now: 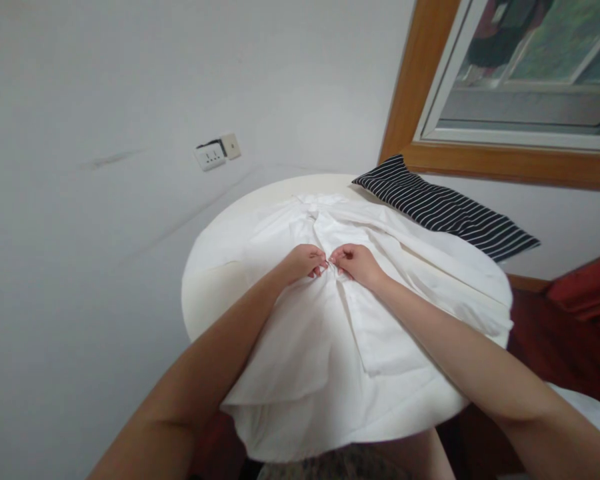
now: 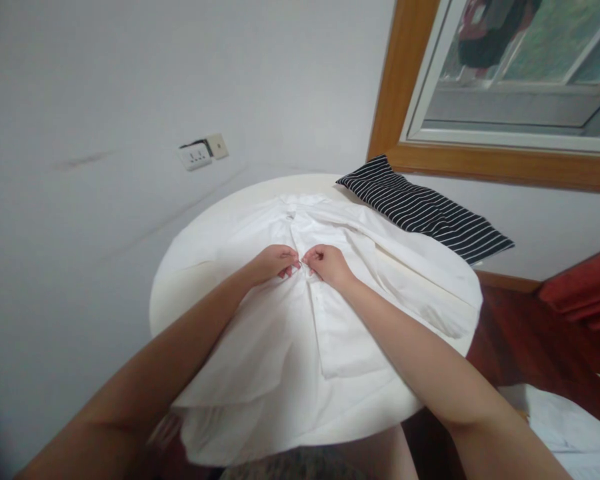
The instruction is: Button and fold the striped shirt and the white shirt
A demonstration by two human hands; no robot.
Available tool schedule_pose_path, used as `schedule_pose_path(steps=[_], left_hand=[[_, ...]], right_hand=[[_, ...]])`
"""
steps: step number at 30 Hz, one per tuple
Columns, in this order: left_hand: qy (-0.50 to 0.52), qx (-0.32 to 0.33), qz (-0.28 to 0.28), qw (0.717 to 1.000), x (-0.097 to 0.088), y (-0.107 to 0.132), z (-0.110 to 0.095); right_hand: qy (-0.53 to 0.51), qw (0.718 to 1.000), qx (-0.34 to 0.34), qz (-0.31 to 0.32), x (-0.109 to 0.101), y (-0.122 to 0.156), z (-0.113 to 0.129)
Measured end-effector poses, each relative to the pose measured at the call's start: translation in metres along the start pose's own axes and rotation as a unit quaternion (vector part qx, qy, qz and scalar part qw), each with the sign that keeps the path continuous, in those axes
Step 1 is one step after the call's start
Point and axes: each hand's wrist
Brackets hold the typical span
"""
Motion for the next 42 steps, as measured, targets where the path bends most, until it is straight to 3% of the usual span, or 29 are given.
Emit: schedule_pose_path(steps=[13, 19, 26, 30, 35, 42], left_hand=[[-0.026, -0.015, -0.053, 0.998, 0.005, 0.007, -0.009], [-0.023, -0.005, -0.066, 0.998, 0.006, 0.006, -0.008], [-0.003, 0.018, -0.050, 0.999, 0.007, 0.000, -0.005], [0.006, 0.022, -0.037, 0.999, 0.006, -0.004, -0.001], [-0.031, 0.061, -0.050, 0.996, 0.007, -0.003, 0.001], [-0.158, 0.174, -0.142, 0.961, 0.007, -0.002, -0.001]], right_hand=[[0.188, 0.969, -0.149, -0.049, 0.010, 0.003, -0.006], [0.211, 0.962, -0.171, -0.031, 0.009, 0.003, -0.001], [0.385, 0.910, -0.150, 0.033, 0.012, 0.006, 0.009], [0.424, 0.894, -0.140, 0.048, 0.015, 0.007, 0.010], [0.347, 0.929, -0.126, 0.025, 0.011, 0.000, 0.004], [0.074, 0.995, -0.069, 0.008, 0.005, -0.012, -0.012]])
Point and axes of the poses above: each hand's wrist, its own y-axis away from the middle knuckle, its own x-axis out of the palm, z = x × y, and after that the axes turned 13 degrees about -x, right-handed
